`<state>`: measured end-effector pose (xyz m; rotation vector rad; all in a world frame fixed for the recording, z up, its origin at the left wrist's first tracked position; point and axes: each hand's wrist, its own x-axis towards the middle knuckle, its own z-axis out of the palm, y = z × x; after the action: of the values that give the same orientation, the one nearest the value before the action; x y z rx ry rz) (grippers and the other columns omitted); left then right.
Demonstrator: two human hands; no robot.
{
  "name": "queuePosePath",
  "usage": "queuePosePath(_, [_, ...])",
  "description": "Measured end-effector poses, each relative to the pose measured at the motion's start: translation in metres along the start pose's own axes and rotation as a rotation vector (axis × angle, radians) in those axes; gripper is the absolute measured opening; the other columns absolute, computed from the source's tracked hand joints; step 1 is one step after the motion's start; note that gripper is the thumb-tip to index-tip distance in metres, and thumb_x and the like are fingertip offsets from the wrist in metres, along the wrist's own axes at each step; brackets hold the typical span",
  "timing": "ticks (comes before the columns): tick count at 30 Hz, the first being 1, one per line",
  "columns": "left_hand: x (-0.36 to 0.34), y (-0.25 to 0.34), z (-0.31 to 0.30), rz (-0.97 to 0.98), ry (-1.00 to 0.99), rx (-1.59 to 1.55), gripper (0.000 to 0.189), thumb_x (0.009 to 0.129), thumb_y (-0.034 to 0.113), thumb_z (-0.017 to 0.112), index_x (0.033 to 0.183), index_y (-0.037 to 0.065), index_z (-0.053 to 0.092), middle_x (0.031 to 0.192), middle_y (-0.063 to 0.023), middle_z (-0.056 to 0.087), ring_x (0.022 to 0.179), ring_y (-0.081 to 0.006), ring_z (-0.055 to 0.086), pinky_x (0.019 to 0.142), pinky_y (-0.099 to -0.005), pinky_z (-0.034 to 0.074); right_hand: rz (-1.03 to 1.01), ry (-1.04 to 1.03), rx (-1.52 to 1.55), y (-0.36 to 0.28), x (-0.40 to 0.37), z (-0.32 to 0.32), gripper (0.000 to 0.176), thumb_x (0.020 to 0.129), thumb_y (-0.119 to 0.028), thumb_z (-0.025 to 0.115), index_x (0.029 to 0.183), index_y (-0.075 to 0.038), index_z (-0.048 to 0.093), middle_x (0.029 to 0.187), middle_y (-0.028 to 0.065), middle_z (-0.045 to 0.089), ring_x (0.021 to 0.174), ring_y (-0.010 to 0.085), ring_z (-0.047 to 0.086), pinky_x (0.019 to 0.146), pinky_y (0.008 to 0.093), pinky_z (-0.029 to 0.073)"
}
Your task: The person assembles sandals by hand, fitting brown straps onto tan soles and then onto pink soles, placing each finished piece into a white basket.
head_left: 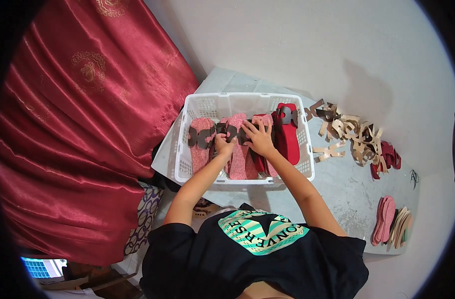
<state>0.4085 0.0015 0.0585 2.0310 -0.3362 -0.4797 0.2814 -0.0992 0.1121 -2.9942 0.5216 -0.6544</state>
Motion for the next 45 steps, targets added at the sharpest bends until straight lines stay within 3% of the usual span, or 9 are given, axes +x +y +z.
queuePosePath(2, [-0.005,0.006,-0.003,0.067,0.038,0.045,0.053,0.065,0.018,0.078,0.103,0.007,0.044,0.105,-0.0131,0.046,0.098,-0.029,0.048,0.085,-0.0381,0.04,0.021,-0.043,-0.022,0.0,-0.002,0.002,0.077,0.062,-0.034,0.074,0.131,-0.023,0.043,0.136,-0.0045,0.039,0.127,0.0259,0.029,0.1,0.0623,0.013])
queuePosePath(7, [-0.014,0.025,-0.015,0.232,0.097,0.164,0.056,0.064,0.015,0.076,0.107,0.009,0.04,0.111,-0.0154,0.041,0.106,-0.0361,0.043,0.09,-0.0431,0.037,0.034,-0.084,-0.003,-0.002,0.0,-0.001,0.076,0.064,-0.032,0.073,0.132,-0.021,0.042,0.137,-0.004,0.039,0.126,0.0269,0.03,0.1,0.0662,0.009])
queuePosePath(15, [-0.025,0.048,-0.041,0.549,-0.066,0.297,0.055,0.069,0.012,0.07,0.115,0.01,0.041,0.111,-0.0161,0.04,0.105,-0.0381,0.043,0.09,-0.0441,0.037,0.039,-0.089,0.034,-0.006,-0.004,-0.012,0.075,0.066,-0.029,0.072,0.134,-0.02,0.039,0.137,-0.0035,0.038,0.125,0.027,0.032,0.096,0.073,0.005])
queuePosePath(27, [-0.021,0.044,-0.062,0.804,-0.05,0.297,0.049,0.07,0.013,0.068,0.113,0.009,0.046,0.11,-0.016,0.039,0.104,-0.0385,0.042,0.089,-0.0445,0.037,0.03,-0.025,0.081,-0.008,-0.017,-0.02,0.074,0.067,-0.028,0.072,0.133,-0.021,0.039,0.138,-0.0023,0.037,0.127,0.0274,0.03,0.097,0.0731,0.003])
queuePosePath(37, [-0.035,0.054,-0.062,0.864,-0.011,0.289,0.047,0.07,0.014,0.068,0.112,0.008,0.047,0.112,-0.017,0.038,0.105,-0.039,0.041,0.09,-0.0458,0.036,0.086,-0.002,0.091,-0.006,-0.026,-0.034,0.071,0.069,-0.031,0.071,0.133,-0.022,0.04,0.138,0.0,0.035,0.127,0.0278,0.03,0.096,0.0725,0.002])
queuePosePath(42, [-0.054,0.068,-0.046,0.984,0.031,0.313,0.047,0.071,0.016,0.068,0.113,0.009,0.047,0.113,-0.0179,0.039,0.105,-0.0387,0.041,0.089,-0.0463,0.035,0.21,0.05,0.146,-0.001,-0.043,-0.051,0.068,0.072,-0.033,0.069,0.133,-0.024,0.04,0.138,0.0022,0.035,0.127,0.0299,0.027,0.096,0.072,0.001])
queuePosePath(45, [-0.073,0.079,-0.028,0.99,-0.044,0.258,0.046,0.072,0.017,0.068,0.113,0.01,0.049,0.113,-0.0177,0.039,0.105,-0.0366,0.04,0.091,-0.0454,0.032,0.292,0.106,0.17,0.004,-0.061,-0.069,0.065,0.074,-0.035,0.067,0.133,-0.025,0.04,0.139,0.0032,0.033,0.129,0.0307,0.025,0.096,0.072,0.001])
